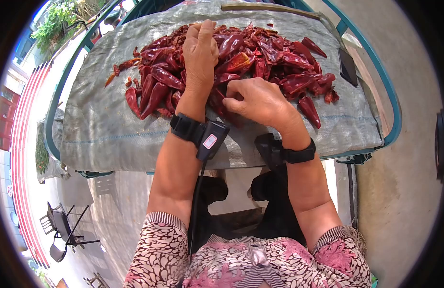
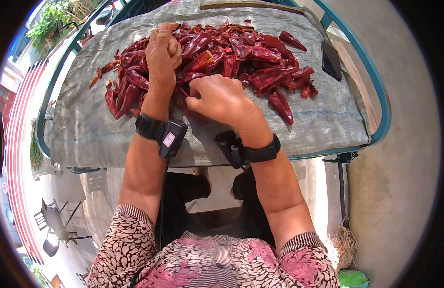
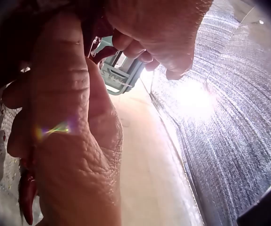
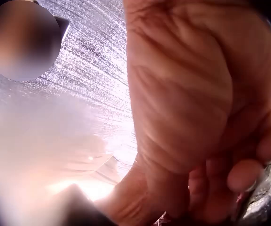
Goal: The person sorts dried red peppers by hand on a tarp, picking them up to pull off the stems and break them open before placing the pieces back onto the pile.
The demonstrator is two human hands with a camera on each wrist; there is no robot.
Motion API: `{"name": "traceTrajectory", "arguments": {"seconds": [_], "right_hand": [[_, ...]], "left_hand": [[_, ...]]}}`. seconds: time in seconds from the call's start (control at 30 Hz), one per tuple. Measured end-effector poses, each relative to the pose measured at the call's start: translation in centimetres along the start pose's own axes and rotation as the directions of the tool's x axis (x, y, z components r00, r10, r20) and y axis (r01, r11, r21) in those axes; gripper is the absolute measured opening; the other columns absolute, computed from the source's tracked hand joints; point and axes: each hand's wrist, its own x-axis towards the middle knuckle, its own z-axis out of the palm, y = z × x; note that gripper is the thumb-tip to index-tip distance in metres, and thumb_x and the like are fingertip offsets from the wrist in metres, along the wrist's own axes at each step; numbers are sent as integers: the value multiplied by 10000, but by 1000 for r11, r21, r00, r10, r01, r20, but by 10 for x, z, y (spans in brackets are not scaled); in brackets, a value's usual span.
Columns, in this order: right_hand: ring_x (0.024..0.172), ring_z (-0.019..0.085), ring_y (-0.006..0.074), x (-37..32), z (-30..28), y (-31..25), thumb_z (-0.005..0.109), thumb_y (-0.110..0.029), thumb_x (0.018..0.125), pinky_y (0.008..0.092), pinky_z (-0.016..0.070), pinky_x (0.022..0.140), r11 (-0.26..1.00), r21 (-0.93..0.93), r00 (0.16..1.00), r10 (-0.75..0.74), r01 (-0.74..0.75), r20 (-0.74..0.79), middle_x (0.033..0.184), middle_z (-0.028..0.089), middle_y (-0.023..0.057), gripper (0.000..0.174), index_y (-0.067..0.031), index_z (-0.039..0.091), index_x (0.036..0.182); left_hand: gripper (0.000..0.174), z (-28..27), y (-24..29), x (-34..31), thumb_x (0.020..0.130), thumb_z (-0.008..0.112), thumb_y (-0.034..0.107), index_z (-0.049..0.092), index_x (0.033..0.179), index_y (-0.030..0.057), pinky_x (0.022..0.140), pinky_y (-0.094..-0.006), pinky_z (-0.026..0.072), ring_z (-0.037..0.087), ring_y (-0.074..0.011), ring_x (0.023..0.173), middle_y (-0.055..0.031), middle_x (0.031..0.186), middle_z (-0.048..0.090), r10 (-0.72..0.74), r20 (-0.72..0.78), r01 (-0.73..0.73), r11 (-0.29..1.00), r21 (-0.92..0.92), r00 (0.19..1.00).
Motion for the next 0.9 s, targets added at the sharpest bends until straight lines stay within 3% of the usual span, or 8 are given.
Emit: {"name": "traceTrajectory", "arguments": {"seconds": [0.23, 0.33, 0.43, 0.47, 0.6, 0.7, 0.8, 0.9], "right_hand": [[836, 703, 328, -3, 1, -2, 675, -386, 840, 417, 528, 735, 999, 35, 1000, 6, -6, -16, 869, 723, 149, 357, -46, 694, 948], [861, 713, 286, -3, -19, 19, 655, -370, 813, 416, 537, 763, 982, 182, 995, 70, -56, -71, 875, 728, 139, 348, -73, 718, 983], [682, 619, 159, -7, -35, 27, 675, -236, 845, 322, 511, 665, 872, 488, 949, 187, -42, -252, 757, 652, 86, 260, 7, 658, 935], [640, 563, 110, -5, -31, 36, 668, -215, 876, 292, 487, 606, 883, 467, 937, 130, 39, -325, 724, 610, 45, 231, 10, 646, 926], [592, 521, 65, -6, -19, 33, 658, -242, 918, 242, 441, 540, 691, 707, 950, 95, 152, -297, 717, 596, 5, 231, -12, 646, 934], [578, 520, 49, -7, -19, 35, 652, -247, 941, 218, 430, 519, 632, 759, 950, 114, 155, -289, 712, 606, -5, 228, -19, 653, 943], [593, 573, 62, -12, -32, 47, 642, -274, 956, 226, 459, 515, 569, 819, 970, 149, 76, -194, 725, 654, 10, 258, -17, 673, 965], [655, 628, 101, -16, -25, 44, 649, -312, 947, 269, 501, 576, 815, 580, 969, 137, 7, -205, 761, 691, 47, 291, -25, 677, 984]], "left_hand": [[334, 4, 4, -5, 1039, 559, 300, 642, 1101, -18, 428, -196, 259, 342, -22, 471, 48, 603, 421, 23, 124, -40, 989, 142, 992], [345, 6, 9, -9, 1042, 549, 316, 657, 1098, -7, 466, -191, 264, 344, -19, 490, 52, 618, 444, 46, 156, -79, 974, 210, 987], [335, 8, 5, -11, 1039, 554, 319, 670, 1114, 15, 481, -184, 249, 337, -8, 525, 57, 646, 454, 82, 225, -149, 943, 299, 971], [305, 9, 4, -12, 1027, 578, 314, 693, 1084, 37, 551, -184, 344, 441, -17, 621, 48, 720, 537, 58, 265, -143, 938, 315, 963], [266, 9, 6, -13, 1003, 625, 297, 711, 1018, 46, 787, -242, 470, 585, -78, 853, 39, 905, 674, -48, 355, -174, 806, 566, 933], [226, 8, 2, -11, 1013, 628, 267, 691, 1022, 50, 728, -209, 474, 588, -53, 809, 32, 882, 665, -19, 349, -185, 821, 541, 937], [185, 3, -6, -6, 1025, 624, 244, 662, 1015, 63, 637, -172, 462, 581, -17, 750, 36, 853, 648, -72, 290, -20, 953, 302, 954], [164, 5, -11, -4, 1032, 617, 243, 642, 1020, 81, 533, -143, 410, 553, 11, 679, 45, 833, 640, -15, 203, -35, 970, 240, 979]]}}
